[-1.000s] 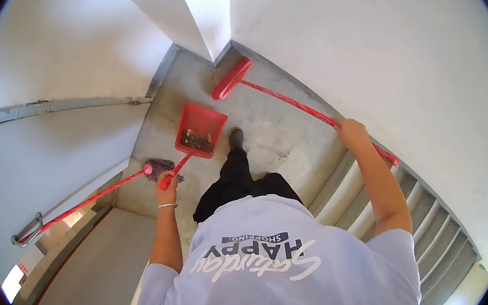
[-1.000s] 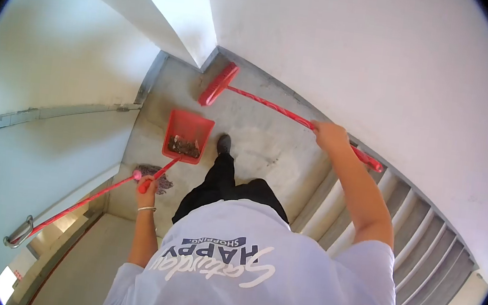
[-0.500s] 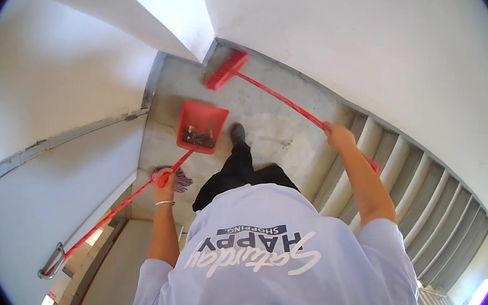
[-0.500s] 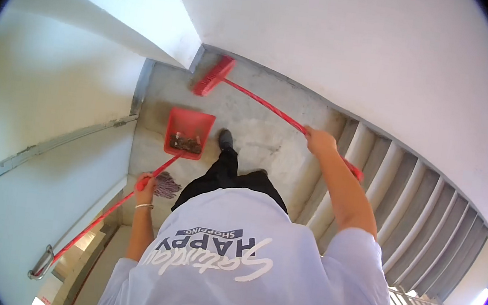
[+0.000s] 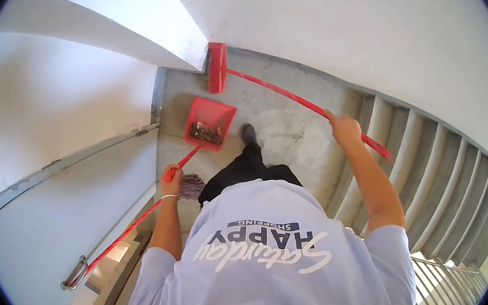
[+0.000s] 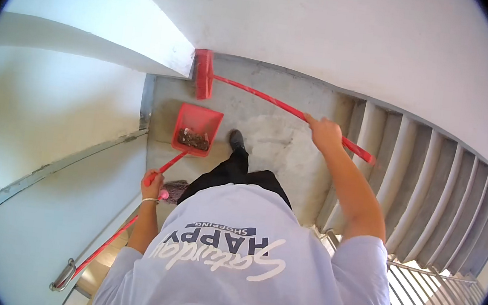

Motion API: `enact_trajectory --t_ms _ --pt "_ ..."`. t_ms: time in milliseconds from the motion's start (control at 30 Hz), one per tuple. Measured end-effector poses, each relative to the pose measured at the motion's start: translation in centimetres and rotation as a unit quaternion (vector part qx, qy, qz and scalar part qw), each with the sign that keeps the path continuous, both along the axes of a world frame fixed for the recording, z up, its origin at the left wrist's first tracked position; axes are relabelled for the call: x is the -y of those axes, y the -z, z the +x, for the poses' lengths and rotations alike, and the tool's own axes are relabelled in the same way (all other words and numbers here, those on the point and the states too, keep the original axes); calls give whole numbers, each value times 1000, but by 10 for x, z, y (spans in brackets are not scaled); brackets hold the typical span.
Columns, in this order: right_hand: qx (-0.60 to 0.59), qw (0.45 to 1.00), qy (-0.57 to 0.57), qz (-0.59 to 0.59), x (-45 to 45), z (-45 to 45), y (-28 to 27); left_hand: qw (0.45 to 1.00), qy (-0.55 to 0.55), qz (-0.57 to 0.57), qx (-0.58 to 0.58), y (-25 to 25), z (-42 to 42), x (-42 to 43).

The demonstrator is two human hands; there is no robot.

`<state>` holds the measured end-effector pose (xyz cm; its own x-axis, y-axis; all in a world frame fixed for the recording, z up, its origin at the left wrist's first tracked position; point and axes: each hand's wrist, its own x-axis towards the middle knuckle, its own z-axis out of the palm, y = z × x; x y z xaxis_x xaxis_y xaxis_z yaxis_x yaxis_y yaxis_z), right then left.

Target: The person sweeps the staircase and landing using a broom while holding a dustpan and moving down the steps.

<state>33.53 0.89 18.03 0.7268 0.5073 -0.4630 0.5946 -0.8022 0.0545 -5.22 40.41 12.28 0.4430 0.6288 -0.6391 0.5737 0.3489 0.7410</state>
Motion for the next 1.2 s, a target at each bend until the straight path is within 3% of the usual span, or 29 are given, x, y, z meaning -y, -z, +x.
enact_trajectory --t_ms 100,267,567,700,800,900,967,1067,1200 --pt "-51 998 29 -11 -25 10 16 1000 -8 4 0 -2 1 0" --pt "-117 988 96 -24 7 -7 -17 1000 -23 16 -4 -5 -11 2" --pt "-93 986 139 -28 95 -97 -14 996 -76 12 35 5 -31 28" --pt "-79 985 151 -17 87 -126 -12 997 -65 -4 50 -8 -42 33" --pt "14 995 96 13 80 -134 -11 996 -84 31 17 -21 -54 40" --pt "2 997 75 32 55 -122 -21 990 -83 -11 116 -39 -64 41" --pt "-32 997 56 50 36 -110 -18 994 -102 12 32 -57 -68 52" --pt "-23 996 33 84 -9 -105 -10 994 -102 14 23 -69 -73 54" --pt "-51 998 30 38 -46 -110 50 995 -103 12 -2 -71 -72 48"
